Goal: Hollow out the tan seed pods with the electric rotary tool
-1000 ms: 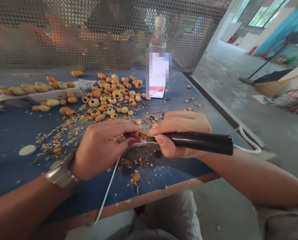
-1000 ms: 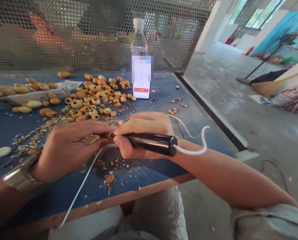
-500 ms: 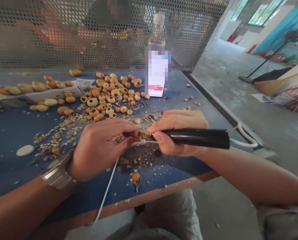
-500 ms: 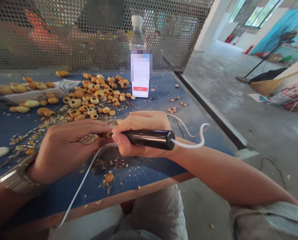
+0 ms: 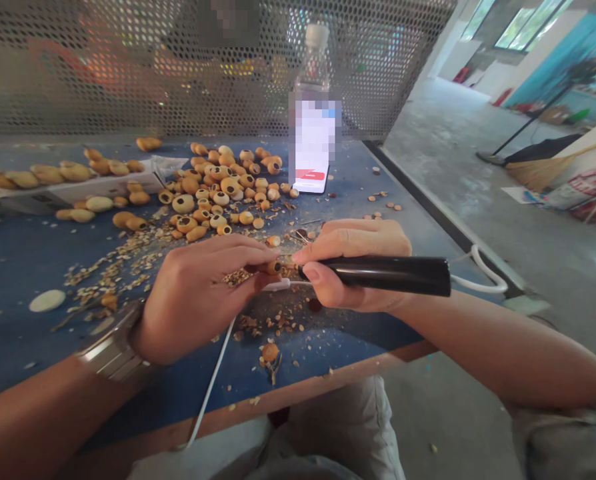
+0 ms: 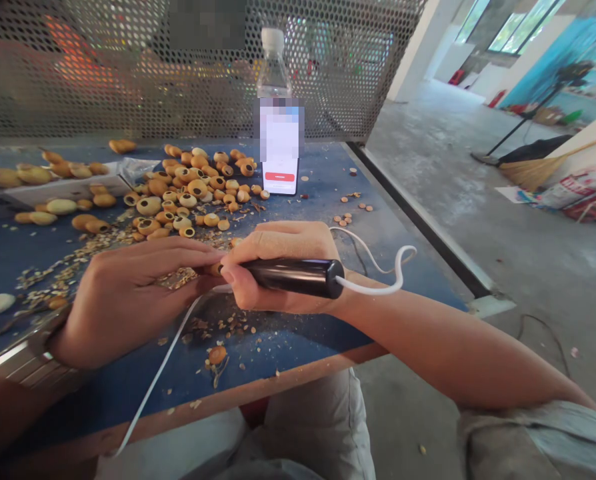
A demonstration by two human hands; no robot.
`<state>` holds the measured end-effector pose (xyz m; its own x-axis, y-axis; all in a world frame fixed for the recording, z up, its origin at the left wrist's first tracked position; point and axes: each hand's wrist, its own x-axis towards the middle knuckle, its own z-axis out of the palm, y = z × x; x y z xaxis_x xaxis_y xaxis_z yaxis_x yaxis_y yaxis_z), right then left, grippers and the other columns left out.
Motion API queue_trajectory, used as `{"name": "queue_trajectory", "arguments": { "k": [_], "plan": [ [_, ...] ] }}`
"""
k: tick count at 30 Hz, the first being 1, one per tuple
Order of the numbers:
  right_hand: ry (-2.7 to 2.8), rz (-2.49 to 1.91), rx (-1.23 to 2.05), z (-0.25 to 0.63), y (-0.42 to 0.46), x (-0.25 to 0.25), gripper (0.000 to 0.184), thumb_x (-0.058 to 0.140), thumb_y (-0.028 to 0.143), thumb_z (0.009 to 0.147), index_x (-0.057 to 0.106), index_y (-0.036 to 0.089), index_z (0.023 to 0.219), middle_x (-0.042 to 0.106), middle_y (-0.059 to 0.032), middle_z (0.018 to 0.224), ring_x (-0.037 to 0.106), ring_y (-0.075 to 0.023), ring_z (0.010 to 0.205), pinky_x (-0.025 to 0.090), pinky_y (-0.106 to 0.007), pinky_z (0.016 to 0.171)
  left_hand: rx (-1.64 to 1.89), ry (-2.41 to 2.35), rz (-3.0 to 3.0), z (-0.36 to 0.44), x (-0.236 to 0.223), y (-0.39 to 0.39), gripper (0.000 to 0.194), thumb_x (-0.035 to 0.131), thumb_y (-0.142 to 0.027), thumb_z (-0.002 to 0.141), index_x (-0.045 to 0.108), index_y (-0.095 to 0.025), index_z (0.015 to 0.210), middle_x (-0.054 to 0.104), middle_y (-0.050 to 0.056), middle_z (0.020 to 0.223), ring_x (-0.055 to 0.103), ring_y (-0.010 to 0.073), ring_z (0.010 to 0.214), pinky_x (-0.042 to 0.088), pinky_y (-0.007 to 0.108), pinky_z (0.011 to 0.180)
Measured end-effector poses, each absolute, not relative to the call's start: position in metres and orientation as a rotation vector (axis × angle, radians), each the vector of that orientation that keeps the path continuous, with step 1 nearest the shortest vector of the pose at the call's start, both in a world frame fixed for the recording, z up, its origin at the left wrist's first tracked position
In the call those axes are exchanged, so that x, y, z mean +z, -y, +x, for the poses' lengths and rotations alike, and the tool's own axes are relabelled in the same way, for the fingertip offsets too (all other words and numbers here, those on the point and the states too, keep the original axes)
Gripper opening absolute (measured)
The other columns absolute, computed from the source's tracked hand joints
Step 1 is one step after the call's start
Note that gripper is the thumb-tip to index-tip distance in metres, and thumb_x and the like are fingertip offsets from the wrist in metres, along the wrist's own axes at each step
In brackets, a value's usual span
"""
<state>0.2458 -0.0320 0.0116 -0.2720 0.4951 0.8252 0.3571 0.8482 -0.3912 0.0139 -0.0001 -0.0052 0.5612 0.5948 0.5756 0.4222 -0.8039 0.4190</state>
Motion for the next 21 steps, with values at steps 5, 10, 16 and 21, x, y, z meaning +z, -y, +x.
{"name": "queue_trajectory", "arguments": {
  "k": [5,10,16,21],
  "plan": [
    [1.898,-0.627,0.143,0.2451,0.0325,0.0125,0.005,0.074,0.02,0.085,0.076,0.02,0.081,0.075,0.0011,0.072,0.064,-0.007,0.058,0.056,-0.018,0.061,1.072,-0.847,2.545,0.0148,-0.0038,-0.0001,0.016,0.071,-0.025,0.096,0.077,-0.032,0.108,0.08,-0.003,0.11,0.077,0.0191,0.098,0.062,0.032,0.091],
    [1.945,-0.624,0.124,0.246,0.0329,0.0132,0.004,0.073,0.019,0.086,0.077,0.02,0.086,0.077,0.0004,0.075,0.064,-0.0072,0.059,0.055,-0.018,0.06,1.081,-0.824,2.588,0.0154,-0.0022,-0.0001,0.014,0.071,-0.021,0.096,0.077,-0.027,0.107,0.08,-0.001,0.108,0.077,0.0171,0.096,0.061,0.029,0.088],
    [1.938,-0.653,0.17,0.2448,0.0327,0.0152,0.004,0.075,0.017,0.085,0.077,0.018,0.082,0.075,0.0018,0.074,0.065,-0.0056,0.061,0.057,-0.015,0.065,1.088,-0.82,2.591,0.0156,-0.0031,-0.0002,0.014,0.071,-0.02,0.095,0.077,-0.026,0.107,0.08,-0.001,0.108,0.076,0.0156,0.095,0.06,0.028,0.088],
    [1.908,-0.638,0.152,0.2443,0.0333,0.015,0.003,0.076,0.014,0.083,0.077,0.015,0.081,0.075,0.0014,0.073,0.065,-0.0044,0.061,0.055,-0.013,0.065,1.1,-0.842,2.586,0.0155,-0.0026,-0.0004,0.014,0.071,-0.022,0.096,0.077,-0.029,0.106,0.08,-0.002,0.108,0.076,0.0168,0.094,0.061,0.029,0.087]
  ]
}}
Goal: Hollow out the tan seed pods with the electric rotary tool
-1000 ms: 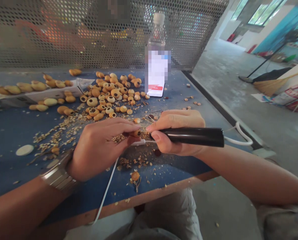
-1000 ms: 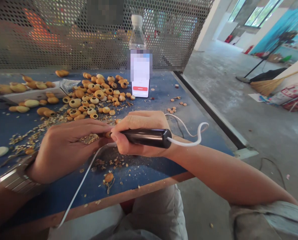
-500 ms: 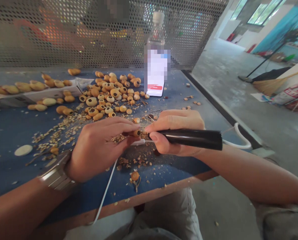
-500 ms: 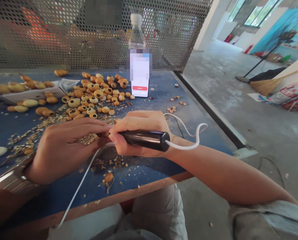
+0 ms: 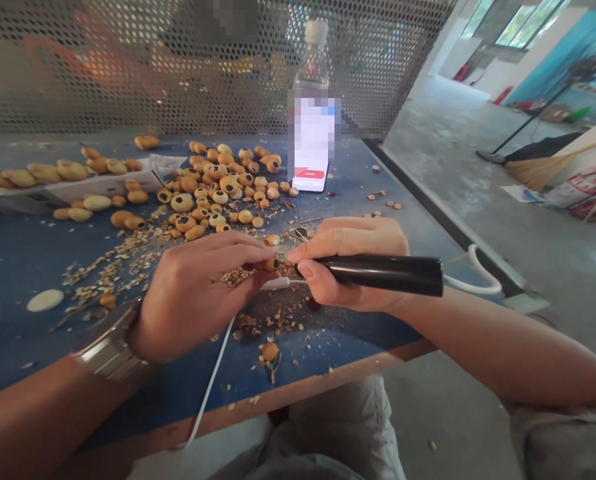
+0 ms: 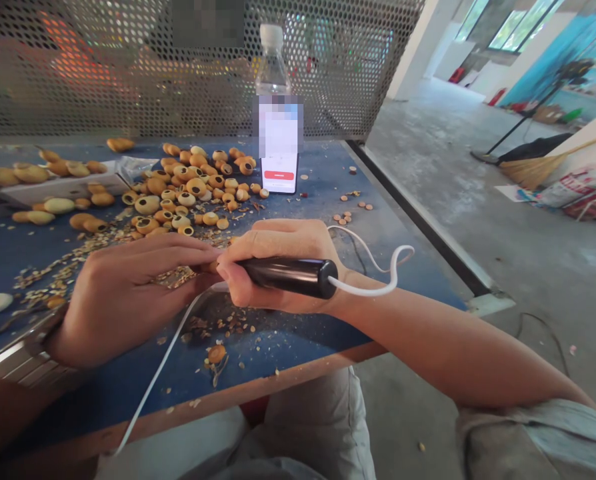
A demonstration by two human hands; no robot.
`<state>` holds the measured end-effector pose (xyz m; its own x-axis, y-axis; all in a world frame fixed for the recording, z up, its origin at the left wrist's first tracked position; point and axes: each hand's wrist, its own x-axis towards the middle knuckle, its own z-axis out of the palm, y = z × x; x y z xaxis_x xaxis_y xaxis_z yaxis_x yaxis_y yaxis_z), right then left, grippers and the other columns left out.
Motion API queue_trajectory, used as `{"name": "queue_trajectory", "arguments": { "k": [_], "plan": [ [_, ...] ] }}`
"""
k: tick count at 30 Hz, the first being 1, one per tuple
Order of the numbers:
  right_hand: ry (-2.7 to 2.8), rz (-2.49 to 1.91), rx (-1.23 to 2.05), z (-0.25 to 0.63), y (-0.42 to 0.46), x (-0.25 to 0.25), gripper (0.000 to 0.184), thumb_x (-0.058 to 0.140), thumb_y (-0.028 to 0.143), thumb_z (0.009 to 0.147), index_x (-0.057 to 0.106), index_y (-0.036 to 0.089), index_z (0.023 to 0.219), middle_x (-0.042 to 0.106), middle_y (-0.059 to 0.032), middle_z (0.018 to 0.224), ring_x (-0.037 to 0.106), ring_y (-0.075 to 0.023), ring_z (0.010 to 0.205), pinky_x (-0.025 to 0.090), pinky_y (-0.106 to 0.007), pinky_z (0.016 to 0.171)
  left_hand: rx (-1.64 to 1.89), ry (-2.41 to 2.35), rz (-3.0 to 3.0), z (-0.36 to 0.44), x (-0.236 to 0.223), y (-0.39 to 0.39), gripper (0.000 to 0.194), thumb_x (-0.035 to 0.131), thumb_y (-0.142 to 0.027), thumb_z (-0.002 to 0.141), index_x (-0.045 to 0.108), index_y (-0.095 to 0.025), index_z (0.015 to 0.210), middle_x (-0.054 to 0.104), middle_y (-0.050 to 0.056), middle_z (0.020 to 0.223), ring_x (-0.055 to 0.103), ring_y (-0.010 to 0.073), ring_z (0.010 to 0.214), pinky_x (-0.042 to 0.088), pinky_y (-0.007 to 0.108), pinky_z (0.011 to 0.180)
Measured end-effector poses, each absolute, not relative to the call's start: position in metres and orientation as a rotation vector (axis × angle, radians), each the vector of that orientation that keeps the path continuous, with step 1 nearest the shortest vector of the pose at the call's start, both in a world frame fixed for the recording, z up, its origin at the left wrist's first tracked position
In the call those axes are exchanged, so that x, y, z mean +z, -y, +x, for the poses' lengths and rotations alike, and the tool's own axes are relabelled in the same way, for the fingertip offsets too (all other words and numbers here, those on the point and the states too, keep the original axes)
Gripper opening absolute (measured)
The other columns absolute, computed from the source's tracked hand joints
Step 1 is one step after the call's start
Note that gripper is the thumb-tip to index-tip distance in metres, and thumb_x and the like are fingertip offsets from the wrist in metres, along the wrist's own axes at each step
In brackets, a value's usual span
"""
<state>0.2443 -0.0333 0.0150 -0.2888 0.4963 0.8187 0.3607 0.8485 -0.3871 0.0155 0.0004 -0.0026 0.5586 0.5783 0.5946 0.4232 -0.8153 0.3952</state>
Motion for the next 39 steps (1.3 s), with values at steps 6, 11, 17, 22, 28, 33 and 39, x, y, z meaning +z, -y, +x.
{"name": "queue_trajectory", "arguments": {
  "k": [6,11,17,22,28,33,39],
  "plan": [
    [1.946,-0.641,0.13,0.2453,0.0323,0.0141,0.003,0.074,0.018,0.086,0.077,0.018,0.084,0.076,0.0017,0.074,0.064,-0.0054,0.06,0.056,-0.015,0.062,1.134,-0.811,2.639,0.0162,-0.0026,-0.001,0.015,0.071,-0.019,0.095,0.077,-0.026,0.106,0.08,-0.002,0.107,0.076,0.0151,0.093,0.062,0.027,0.086],
    [1.959,-0.659,0.111,0.2456,0.0327,0.0133,0.004,0.074,0.013,0.085,0.077,0.015,0.085,0.076,0.0019,0.075,0.065,-0.0041,0.061,0.055,-0.013,0.065,1.196,-0.706,2.725,0.0177,-0.0033,-0.0019,0.018,0.075,-0.008,0.091,0.075,-0.021,0.103,0.079,-0.002,0.103,0.075,0.01,0.093,0.059,0.02,0.085],
    [1.939,-0.665,0.165,0.2441,0.0344,0.0156,0.007,0.073,0.012,0.086,0.075,0.015,0.08,0.076,0.0017,0.073,0.066,-0.0044,0.062,0.056,-0.014,0.065,1.175,-0.689,2.722,0.0181,-0.0055,-0.0016,0.021,0.075,-0.006,0.09,0.074,-0.021,0.104,0.078,-0.002,0.104,0.074,0.0097,0.095,0.058,0.021,0.088],
    [1.904,-0.695,0.195,0.244,0.0333,0.0155,0.01,0.072,0.017,0.088,0.075,0.016,0.078,0.076,0.0012,0.072,0.067,-0.0059,0.061,0.056,-0.016,0.064,1.216,-0.692,2.699,0.0187,-0.0074,-0.0022,0.019,0.077,-0.008,0.088,0.075,-0.021,0.101,0.079,-0.002,0.104,0.074,0.0099,0.093,0.058,0.019,0.088],
    [1.905,-0.733,0.178,0.2466,0.0331,0.0148,0.009,0.073,0.018,0.086,0.076,0.015,0.078,0.076,0.0005,0.07,0.067,-0.0069,0.061,0.054,-0.018,0.063,1.225,-0.698,2.68,0.0182,-0.0082,-0.0033,0.017,0.075,-0.009,0.089,0.075,-0.023,0.099,0.079,-0.003,0.103,0.075,0.01,0.091,0.059,0.02,0.087],
    [1.894,-0.699,0.201,0.2448,0.0344,0.0165,0.008,0.072,0.015,0.086,0.075,0.015,0.079,0.076,0.0013,0.072,0.066,-0.0056,0.061,0.055,-0.016,0.064,1.236,-0.703,2.679,0.0179,-0.0066,-0.0046,0.018,0.075,-0.009,0.09,0.074,-0.024,0.1,0.079,-0.003,0.103,0.075,0.0101,0.091,0.059,0.02,0.087],
    [1.943,-0.658,0.155,0.243,0.0357,0.0141,0.003,0.073,0.015,0.086,0.076,0.015,0.085,0.077,0.0005,0.077,0.066,-0.0056,0.065,0.056,-0.016,0.068,1.237,-0.707,2.709,0.0182,-0.0047,-0.0032,0.015,0.074,-0.011,0.091,0.072,-0.023,0.1,0.079,-0.003,0.102,0.075,0.0115,0.092,0.061,0.022,0.085]
  ]
}}
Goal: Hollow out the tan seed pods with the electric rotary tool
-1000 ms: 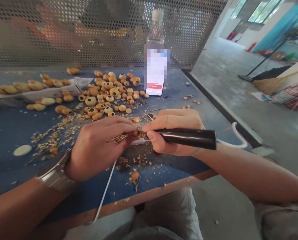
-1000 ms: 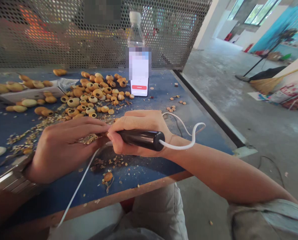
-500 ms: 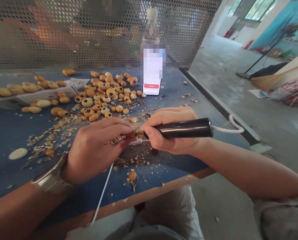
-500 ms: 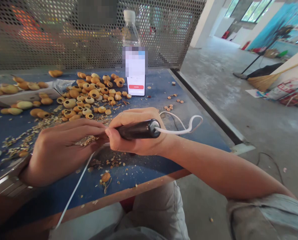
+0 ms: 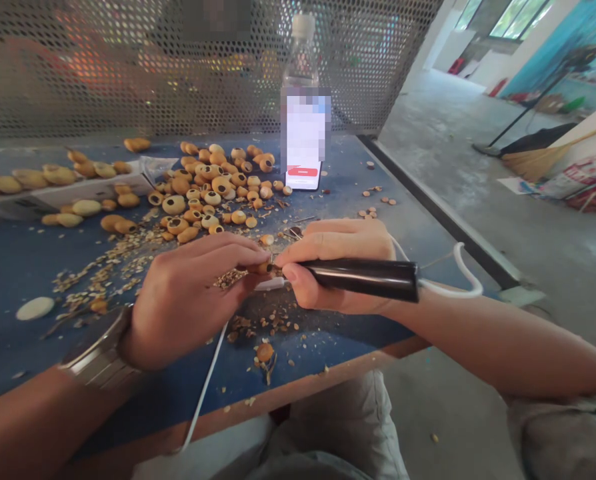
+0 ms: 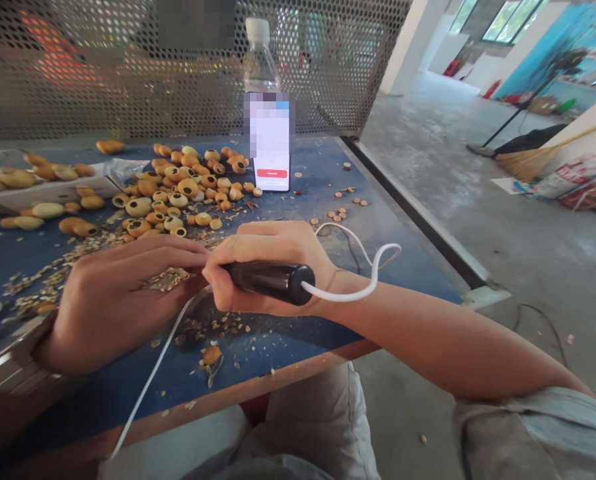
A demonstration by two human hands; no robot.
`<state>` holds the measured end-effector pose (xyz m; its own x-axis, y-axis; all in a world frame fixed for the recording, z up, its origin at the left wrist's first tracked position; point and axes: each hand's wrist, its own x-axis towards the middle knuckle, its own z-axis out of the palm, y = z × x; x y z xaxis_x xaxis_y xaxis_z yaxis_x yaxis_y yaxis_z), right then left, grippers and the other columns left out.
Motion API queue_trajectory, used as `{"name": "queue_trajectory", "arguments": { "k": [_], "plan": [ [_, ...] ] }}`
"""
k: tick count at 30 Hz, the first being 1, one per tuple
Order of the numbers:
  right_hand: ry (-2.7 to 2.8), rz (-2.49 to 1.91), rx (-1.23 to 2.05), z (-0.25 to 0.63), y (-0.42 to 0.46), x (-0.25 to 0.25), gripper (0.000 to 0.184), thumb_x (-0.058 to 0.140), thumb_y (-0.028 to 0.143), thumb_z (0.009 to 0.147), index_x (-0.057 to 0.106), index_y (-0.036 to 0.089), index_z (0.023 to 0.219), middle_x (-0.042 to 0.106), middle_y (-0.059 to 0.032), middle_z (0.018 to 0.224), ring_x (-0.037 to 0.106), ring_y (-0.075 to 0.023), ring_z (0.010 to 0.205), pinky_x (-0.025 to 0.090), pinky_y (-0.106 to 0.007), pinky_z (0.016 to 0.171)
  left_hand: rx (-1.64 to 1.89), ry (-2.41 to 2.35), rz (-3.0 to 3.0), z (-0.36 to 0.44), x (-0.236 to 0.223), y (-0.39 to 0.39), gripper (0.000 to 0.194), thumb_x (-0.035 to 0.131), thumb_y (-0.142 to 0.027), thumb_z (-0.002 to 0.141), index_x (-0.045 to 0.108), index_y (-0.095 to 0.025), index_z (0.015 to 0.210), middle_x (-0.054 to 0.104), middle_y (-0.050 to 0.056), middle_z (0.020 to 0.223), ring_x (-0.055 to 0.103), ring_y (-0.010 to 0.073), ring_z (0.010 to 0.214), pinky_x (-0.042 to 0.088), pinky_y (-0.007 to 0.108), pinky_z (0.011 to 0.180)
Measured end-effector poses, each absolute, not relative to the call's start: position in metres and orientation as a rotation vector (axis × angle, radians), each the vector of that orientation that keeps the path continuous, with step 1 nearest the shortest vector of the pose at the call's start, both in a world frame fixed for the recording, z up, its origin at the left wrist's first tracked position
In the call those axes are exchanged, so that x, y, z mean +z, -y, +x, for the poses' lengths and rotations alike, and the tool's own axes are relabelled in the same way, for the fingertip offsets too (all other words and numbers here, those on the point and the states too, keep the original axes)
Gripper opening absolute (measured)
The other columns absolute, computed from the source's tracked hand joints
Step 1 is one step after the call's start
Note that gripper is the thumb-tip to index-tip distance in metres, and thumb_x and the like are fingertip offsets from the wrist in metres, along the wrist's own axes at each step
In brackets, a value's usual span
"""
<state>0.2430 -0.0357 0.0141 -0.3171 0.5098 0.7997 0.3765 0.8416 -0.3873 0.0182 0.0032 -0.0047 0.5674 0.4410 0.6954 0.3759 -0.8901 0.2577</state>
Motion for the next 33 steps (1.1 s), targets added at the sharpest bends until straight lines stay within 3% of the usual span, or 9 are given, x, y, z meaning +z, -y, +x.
{"name": "queue_trajectory", "arguments": {
  "k": [10,17,33],
  "plan": [
    [1.937,-0.745,0.249,0.244,0.035,0.016,0.011,0.07,0.018,0.088,0.076,0.015,0.078,0.076,0.0005,0.072,0.067,-0.0076,0.063,0.054,-0.018,0.066,1.195,-0.644,2.685,0.021,-0.006,0.001,0.012,0.071,-0.013,0.095,0.071,-0.023,0.099,0.077,-0.005,0.101,0.073,0.0078,0.09,0.058,0.018,0.084],
    [1.852,-0.772,0.315,0.244,0.037,0.014,0.012,0.07,0.021,0.088,0.077,0.014,0.079,0.077,0.0,0.073,0.068,-0.0069,0.063,0.053,-0.017,0.065,1.197,-0.694,2.636,0.019,-0.007,0.001,0.017,0.072,-0.01,0.092,0.073,-0.026,0.098,0.078,-0.004,0.102,0.074,0.0104,0.091,0.06,0.023,0.085],
    [1.794,-0.706,0.124,0.236,0.046,0.018,0.009,0.07,0.015,0.085,0.076,0.02,0.081,0.077,0.0033,0.075,0.065,-0.0051,0.061,0.057,-0.015,0.066,1.315,-0.785,2.638,0.017,-0.001,0.0,0.01,0.079,-0.019,0.09,0.072,-0.024,0.094,0.079,-0.004,0.101,0.074,0.0103,0.09,0.058,0.022,0.083]
  ]
}}
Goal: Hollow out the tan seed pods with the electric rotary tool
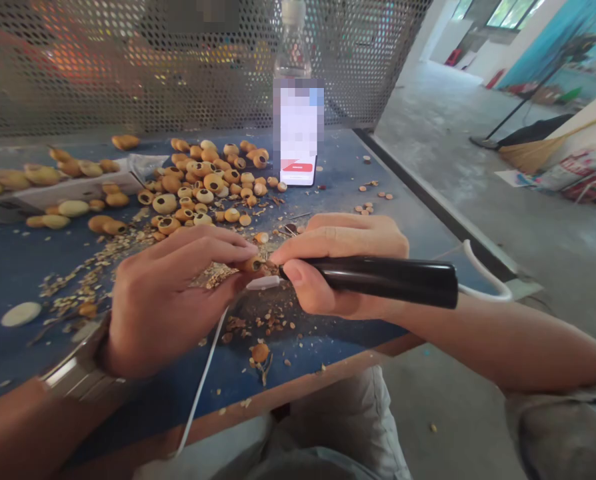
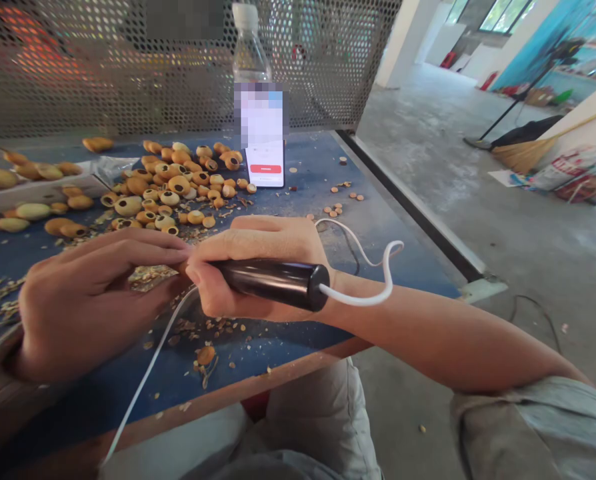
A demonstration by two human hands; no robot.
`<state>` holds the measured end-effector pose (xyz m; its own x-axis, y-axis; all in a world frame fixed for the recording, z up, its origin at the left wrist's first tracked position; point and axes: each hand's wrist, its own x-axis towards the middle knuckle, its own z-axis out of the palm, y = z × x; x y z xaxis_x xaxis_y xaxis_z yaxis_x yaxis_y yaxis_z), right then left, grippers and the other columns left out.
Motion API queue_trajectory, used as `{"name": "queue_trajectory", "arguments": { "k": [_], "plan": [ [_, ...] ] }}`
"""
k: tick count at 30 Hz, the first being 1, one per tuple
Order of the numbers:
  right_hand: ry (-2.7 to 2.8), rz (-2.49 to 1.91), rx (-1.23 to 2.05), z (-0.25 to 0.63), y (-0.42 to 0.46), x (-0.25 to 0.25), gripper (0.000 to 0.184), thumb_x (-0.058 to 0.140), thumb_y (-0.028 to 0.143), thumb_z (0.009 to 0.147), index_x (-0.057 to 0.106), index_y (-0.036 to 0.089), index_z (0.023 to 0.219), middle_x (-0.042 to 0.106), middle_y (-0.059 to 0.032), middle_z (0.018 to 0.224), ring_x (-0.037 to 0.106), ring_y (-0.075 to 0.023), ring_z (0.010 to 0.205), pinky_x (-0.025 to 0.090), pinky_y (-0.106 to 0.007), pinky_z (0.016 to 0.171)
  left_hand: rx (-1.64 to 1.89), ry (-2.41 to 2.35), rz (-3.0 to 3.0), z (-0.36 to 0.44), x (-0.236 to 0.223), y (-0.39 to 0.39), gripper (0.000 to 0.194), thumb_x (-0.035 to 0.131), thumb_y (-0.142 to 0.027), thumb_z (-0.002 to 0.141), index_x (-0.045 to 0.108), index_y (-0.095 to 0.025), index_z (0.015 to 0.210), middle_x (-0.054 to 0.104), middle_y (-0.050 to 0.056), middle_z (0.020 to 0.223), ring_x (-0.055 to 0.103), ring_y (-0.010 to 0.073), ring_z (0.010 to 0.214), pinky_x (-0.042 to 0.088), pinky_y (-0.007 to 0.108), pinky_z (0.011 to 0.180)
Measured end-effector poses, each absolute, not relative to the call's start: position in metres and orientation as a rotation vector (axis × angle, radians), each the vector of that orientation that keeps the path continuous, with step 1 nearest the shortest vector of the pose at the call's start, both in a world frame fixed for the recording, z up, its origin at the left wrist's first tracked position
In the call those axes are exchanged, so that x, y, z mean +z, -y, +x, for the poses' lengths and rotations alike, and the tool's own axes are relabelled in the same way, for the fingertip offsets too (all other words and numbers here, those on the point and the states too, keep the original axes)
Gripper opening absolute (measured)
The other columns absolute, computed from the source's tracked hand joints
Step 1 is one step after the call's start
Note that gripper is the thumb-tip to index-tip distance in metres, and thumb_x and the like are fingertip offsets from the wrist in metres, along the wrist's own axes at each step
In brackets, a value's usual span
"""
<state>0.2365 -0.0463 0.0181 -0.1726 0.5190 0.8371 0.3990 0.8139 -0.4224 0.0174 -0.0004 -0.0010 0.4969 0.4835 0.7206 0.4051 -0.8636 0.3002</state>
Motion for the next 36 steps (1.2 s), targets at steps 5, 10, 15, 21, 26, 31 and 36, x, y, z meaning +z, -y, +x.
{"name": "queue_trajectory", "arguments": {
  "k": [5,10,15,21,26,31,36],
  "plan": [
    [1.84,-0.707,0.125,0.2378,0.0457,0.0191,0.008,0.069,0.016,0.087,0.075,0.02,0.084,0.077,0.002,0.076,0.066,-0.0058,0.063,0.057,-0.015,0.067,1.327,-0.773,2.63,0.0176,-0.0018,-0.0001,0.011,0.079,-0.018,0.09,0.071,-0.025,0.094,0.079,-0.004,0.103,0.075,0.0115,0.092,0.059,0.024,0.083],
    [1.852,-0.698,0.113,0.2385,0.0433,0.0167,0.008,0.068,0.018,0.089,0.075,0.019,0.085,0.077,0.0013,0.077,0.067,-0.0064,0.065,0.057,-0.017,0.068,1.312,-0.784,2.636,0.017,-0.0004,0.0002,0.011,0.077,-0.017,0.09,0.071,-0.026,0.093,0.079,-0.004,0.102,0.074,0.0119,0.089,0.059,0.026,0.081],
    [1.832,-0.692,0.102,0.2384,0.0427,0.0162,0.012,0.067,0.018,0.09,0.074,0.018,0.081,0.075,0.0021,0.074,0.065,-0.0055,0.062,0.056,-0.016,0.067,1.313,-0.798,2.641,0.0157,-0.0016,-0.0023,0.013,0.078,-0.016,0.089,0.071,-0.026,0.093,0.079,-0.005,0.103,0.074,0.0119,0.089,0.059,0.026,0.081],
    [1.801,-0.707,0.088,0.2384,0.0435,0.0182,0.012,0.068,0.018,0.088,0.075,0.018,0.079,0.074,0.0028,0.071,0.062,-0.0045,0.057,0.055,-0.015,0.062,1.315,-0.804,2.644,0.0164,-0.0013,-0.0032,0.011,0.078,-0.018,0.09,0.071,-0.026,0.093,0.079,-0.004,0.101,0.075,0.012,0.09,0.059,0.025,0.081],
    [1.793,-0.706,0.079,0.2383,0.0433,0.0186,0.012,0.068,0.016,0.087,0.076,0.017,0.077,0.075,0.0026,0.071,0.063,-0.0048,0.058,0.056,-0.015,0.064,1.307,-0.795,2.642,0.0168,-0.0015,-0.0029,0.011,0.079,-0.017,0.089,0.072,-0.024,0.093,0.079,-0.003,0.101,0.075,0.0115,0.09,0.058,0.024,0.082],
    [1.814,-0.707,0.116,0.2376,0.0418,0.0179,0.01,0.07,0.017,0.087,0.076,0.018,0.079,0.075,0.0027,0.073,0.064,-0.0044,0.059,0.056,-0.015,0.065,1.294,-0.796,2.641,0.0178,-0.0017,-0.002,0.006,0.076,-0.021,0.092,0.072,-0.026,0.091,0.08,-0.002,0.099,0.076,0.0138,0.088,0.06,0.027,0.079],
    [1.82,-0.707,0.111,0.2391,0.0417,0.0189,0.011,0.069,0.016,0.087,0.075,0.018,0.078,0.075,0.0028,0.072,0.064,-0.0048,0.058,0.058,-0.015,0.066,1.288,-0.814,2.644,0.0165,-0.0025,-0.0026,0.007,0.078,-0.022,0.091,0.072,-0.025,0.092,0.08,-0.002,0.1,0.076,0.0139,0.089,0.06,0.027,0.082]
  ]
}}
